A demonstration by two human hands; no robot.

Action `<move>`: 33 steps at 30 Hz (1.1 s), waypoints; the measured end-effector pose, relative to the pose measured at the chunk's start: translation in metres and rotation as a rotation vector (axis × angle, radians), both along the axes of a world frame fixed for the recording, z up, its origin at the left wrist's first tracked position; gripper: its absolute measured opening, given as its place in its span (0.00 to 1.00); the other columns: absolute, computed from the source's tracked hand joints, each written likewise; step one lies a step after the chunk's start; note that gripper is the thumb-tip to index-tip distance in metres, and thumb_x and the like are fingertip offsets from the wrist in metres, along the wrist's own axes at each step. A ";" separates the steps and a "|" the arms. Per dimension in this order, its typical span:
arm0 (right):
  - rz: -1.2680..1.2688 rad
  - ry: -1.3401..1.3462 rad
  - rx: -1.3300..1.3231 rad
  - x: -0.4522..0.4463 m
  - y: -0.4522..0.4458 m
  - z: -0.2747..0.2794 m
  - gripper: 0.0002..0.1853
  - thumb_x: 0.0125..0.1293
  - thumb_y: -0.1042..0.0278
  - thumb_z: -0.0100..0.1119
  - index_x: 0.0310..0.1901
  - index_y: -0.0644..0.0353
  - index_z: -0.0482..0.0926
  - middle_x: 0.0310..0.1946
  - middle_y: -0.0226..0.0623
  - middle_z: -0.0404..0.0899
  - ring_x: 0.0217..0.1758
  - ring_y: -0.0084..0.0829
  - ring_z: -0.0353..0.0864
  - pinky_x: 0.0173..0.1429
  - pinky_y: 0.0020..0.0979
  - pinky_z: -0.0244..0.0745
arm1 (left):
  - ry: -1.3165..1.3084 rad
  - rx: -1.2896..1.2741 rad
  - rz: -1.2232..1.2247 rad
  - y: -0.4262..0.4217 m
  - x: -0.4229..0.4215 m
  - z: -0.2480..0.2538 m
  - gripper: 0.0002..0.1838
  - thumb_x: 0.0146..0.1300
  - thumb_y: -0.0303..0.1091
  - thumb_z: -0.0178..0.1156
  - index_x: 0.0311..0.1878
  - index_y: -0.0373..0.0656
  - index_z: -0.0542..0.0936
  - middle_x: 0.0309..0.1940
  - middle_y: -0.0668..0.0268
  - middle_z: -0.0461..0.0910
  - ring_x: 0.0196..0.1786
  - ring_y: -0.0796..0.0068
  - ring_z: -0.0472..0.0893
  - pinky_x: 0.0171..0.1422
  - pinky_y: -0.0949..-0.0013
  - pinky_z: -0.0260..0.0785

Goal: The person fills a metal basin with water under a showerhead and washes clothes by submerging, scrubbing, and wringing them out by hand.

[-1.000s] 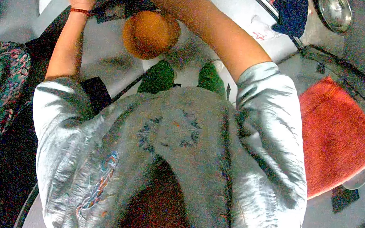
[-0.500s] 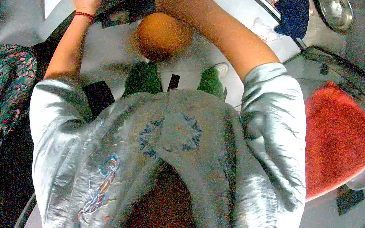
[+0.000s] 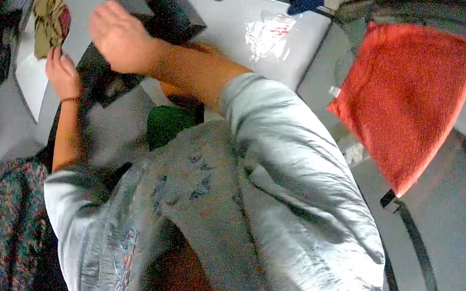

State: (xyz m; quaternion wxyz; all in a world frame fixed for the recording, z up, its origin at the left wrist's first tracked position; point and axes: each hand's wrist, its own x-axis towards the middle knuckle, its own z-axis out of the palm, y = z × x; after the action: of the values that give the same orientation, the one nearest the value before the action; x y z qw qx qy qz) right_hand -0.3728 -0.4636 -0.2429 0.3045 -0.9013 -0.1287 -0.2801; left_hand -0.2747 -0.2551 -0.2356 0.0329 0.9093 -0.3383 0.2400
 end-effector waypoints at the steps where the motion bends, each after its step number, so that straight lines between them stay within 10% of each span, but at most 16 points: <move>1: 0.018 0.029 0.047 -0.002 -0.001 0.002 0.25 0.42 0.73 0.54 0.47 0.71 0.71 0.53 0.49 0.66 0.61 0.44 0.59 0.67 0.42 0.45 | 0.007 -0.007 0.013 0.001 -0.001 0.000 0.18 0.60 0.35 0.42 0.48 0.35 0.71 0.50 0.47 0.68 0.53 0.50 0.66 0.59 0.57 0.55; 33: -0.058 -0.100 -0.062 0.001 -0.006 -0.005 0.23 0.45 0.69 0.53 0.47 0.68 0.70 0.51 0.45 0.67 0.60 0.40 0.60 0.66 0.39 0.49 | 0.065 -0.037 -0.005 -0.001 -0.002 0.001 0.20 0.62 0.37 0.38 0.49 0.31 0.70 0.51 0.47 0.66 0.54 0.49 0.65 0.59 0.56 0.54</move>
State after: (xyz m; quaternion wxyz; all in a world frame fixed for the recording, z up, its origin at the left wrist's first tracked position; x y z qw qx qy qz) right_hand -0.3717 -0.4696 -0.2481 0.2613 -0.8985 -0.1263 -0.3295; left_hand -0.2764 -0.2562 -0.2348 0.0612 0.9150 -0.3347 0.2167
